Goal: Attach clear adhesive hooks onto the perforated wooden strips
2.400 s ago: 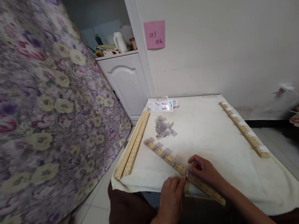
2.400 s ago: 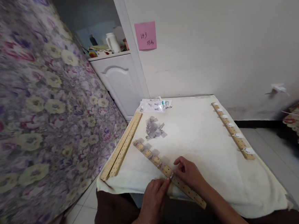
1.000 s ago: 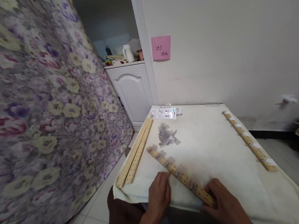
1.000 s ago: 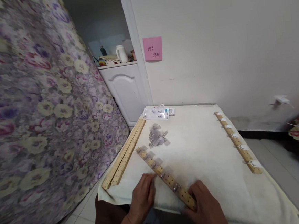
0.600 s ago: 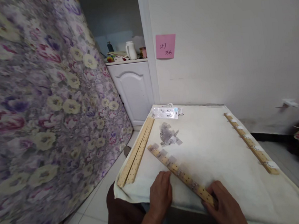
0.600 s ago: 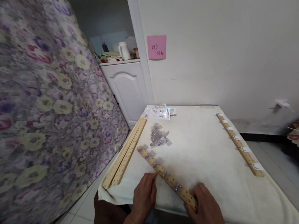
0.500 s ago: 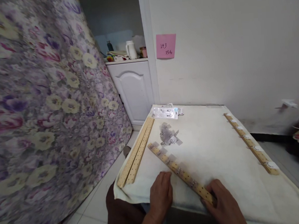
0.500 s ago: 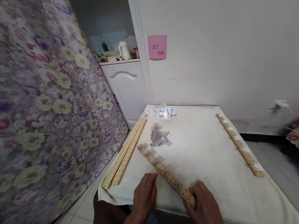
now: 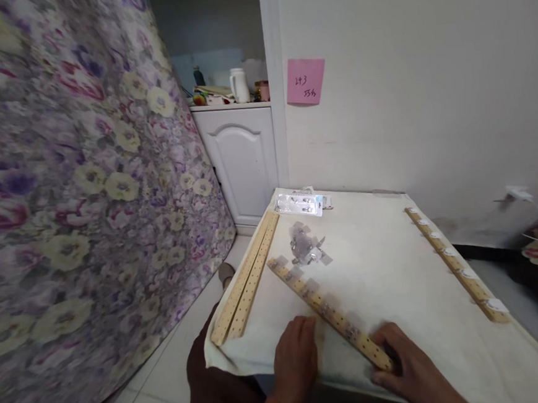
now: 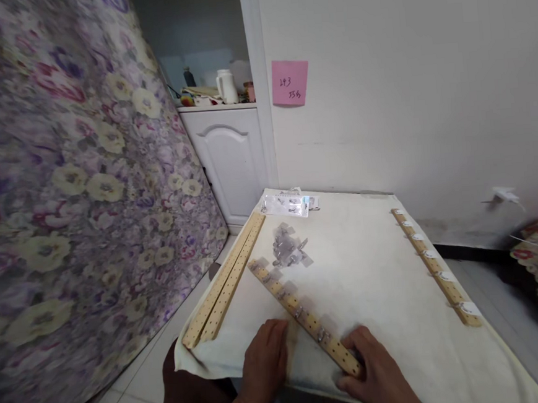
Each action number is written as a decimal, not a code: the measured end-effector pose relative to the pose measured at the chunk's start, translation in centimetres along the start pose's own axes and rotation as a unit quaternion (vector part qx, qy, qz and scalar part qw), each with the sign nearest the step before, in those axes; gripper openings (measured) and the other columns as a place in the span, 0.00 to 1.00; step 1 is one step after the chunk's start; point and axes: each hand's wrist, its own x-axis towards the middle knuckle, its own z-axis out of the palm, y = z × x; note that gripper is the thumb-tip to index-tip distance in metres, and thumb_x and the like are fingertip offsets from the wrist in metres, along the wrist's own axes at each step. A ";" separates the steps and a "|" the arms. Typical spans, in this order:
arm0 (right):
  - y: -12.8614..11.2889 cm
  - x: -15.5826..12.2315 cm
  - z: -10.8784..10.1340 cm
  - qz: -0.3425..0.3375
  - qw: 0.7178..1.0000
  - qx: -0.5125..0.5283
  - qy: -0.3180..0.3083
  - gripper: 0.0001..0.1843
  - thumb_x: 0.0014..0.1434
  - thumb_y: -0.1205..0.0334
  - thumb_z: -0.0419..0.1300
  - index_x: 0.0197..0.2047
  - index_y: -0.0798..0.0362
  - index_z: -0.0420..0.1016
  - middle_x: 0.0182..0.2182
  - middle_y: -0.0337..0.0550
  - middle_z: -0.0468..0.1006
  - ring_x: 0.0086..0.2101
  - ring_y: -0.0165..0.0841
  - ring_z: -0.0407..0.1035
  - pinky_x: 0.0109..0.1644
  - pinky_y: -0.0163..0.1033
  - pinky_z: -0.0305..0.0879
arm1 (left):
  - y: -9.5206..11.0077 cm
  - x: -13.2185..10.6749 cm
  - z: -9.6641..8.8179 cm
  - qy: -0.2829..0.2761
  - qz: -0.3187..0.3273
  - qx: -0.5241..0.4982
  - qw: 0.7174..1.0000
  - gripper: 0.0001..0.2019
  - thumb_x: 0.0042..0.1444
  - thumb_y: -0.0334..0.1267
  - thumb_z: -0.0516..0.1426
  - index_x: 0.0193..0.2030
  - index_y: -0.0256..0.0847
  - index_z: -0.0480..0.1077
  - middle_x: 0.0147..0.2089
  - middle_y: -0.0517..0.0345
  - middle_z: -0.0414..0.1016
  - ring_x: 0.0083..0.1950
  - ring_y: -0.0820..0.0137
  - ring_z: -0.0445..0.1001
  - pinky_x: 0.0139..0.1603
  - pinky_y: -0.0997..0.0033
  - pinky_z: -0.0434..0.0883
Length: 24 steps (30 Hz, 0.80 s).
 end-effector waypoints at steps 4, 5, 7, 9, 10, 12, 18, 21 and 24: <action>0.8 2.7 -2.8 0.015 0.992 0.124 -0.037 0.15 0.52 0.56 0.59 0.44 0.51 0.70 0.32 0.42 0.73 0.33 0.34 0.68 0.39 0.38 0.65 | -0.3 -0.2 0.5 0.018 0.018 0.014 1.000 0.21 0.49 0.22 0.48 0.49 0.41 0.64 0.44 0.52 0.71 0.44 0.64 0.71 0.45 0.63 0.73; 0.8 4.1 -3.2 0.006 0.990 0.134 -0.033 0.13 0.53 0.55 0.58 0.40 0.51 0.72 0.30 0.41 0.73 0.33 0.34 0.68 0.38 0.38 0.65 | -0.4 -0.2 0.7 0.024 0.021 0.016 0.999 0.21 0.48 0.22 0.48 0.49 0.41 0.64 0.44 0.52 0.71 0.44 0.64 0.71 0.45 0.63 0.73; 0.4 7.3 -3.4 -0.003 0.990 0.138 -0.012 0.11 0.53 0.54 0.57 0.34 0.52 0.72 0.23 0.37 0.70 0.27 0.32 0.65 0.33 0.37 0.63 | -0.5 -0.2 1.0 0.032 0.023 0.020 0.999 0.21 0.47 0.22 0.48 0.48 0.41 0.64 0.43 0.52 0.72 0.43 0.64 0.71 0.43 0.64 0.73; -0.5 11.1 -2.6 -0.003 0.987 0.161 -0.007 0.11 0.51 0.53 0.58 0.32 0.53 0.70 0.21 0.36 0.69 0.26 0.31 0.65 0.32 0.36 0.63 | -0.5 -0.2 1.2 0.039 0.023 0.022 0.999 0.20 0.48 0.22 0.48 0.46 0.41 0.65 0.41 0.52 0.73 0.41 0.64 0.72 0.40 0.64 0.74; -1.0 12.9 -1.9 -0.005 0.986 0.169 0.001 0.11 0.51 0.53 0.58 0.33 0.53 0.70 0.21 0.35 0.69 0.25 0.31 0.65 0.32 0.36 0.63 | -0.5 -0.2 1.2 0.045 0.023 0.023 0.998 0.19 0.48 0.22 0.48 0.46 0.42 0.65 0.41 0.52 0.73 0.40 0.64 0.72 0.39 0.65 0.74; -2.0 16.3 -0.3 -0.018 0.984 0.177 0.009 0.12 0.51 0.55 0.56 0.36 0.53 0.70 0.23 0.36 0.70 0.27 0.31 0.67 0.33 0.36 0.64 | -0.6 -0.3 1.3 0.062 0.028 0.028 0.997 0.19 0.47 0.23 0.49 0.46 0.42 0.65 0.41 0.52 0.73 0.40 0.64 0.72 0.39 0.65 0.74; -3.6 21.9 2.8 -0.009 0.990 0.091 0.109 0.14 0.48 0.58 0.57 0.38 0.52 0.73 0.27 0.37 0.71 0.30 0.33 0.66 0.38 0.38 0.63 | -1.4 -0.8 2.7 0.040 0.025 0.034 0.998 0.20 0.48 0.24 0.50 0.46 0.46 0.66 0.43 0.55 0.75 0.42 0.66 0.73 0.41 0.69 0.72; -3.5 22.6 3.2 0.001 0.988 0.091 0.123 0.09 0.46 0.58 0.59 0.32 0.51 0.73 0.25 0.36 0.70 0.29 0.33 0.65 0.36 0.37 0.62 | -1.8 -1.0 4.2 0.053 0.011 0.046 0.997 0.18 0.48 0.23 0.49 0.41 0.48 0.68 0.39 0.57 0.76 0.37 0.66 0.73 0.37 0.67 0.72; -3.3 22.5 3.3 0.016 0.986 0.110 0.121 0.06 0.45 0.58 0.59 0.26 0.51 0.70 0.23 0.36 0.71 0.28 0.32 0.65 0.34 0.35 0.61 | -1.9 -0.9 4.6 0.045 0.009 0.041 0.998 0.17 0.50 0.23 0.49 0.41 0.48 0.69 0.38 0.58 0.76 0.37 0.65 0.73 0.36 0.67 0.72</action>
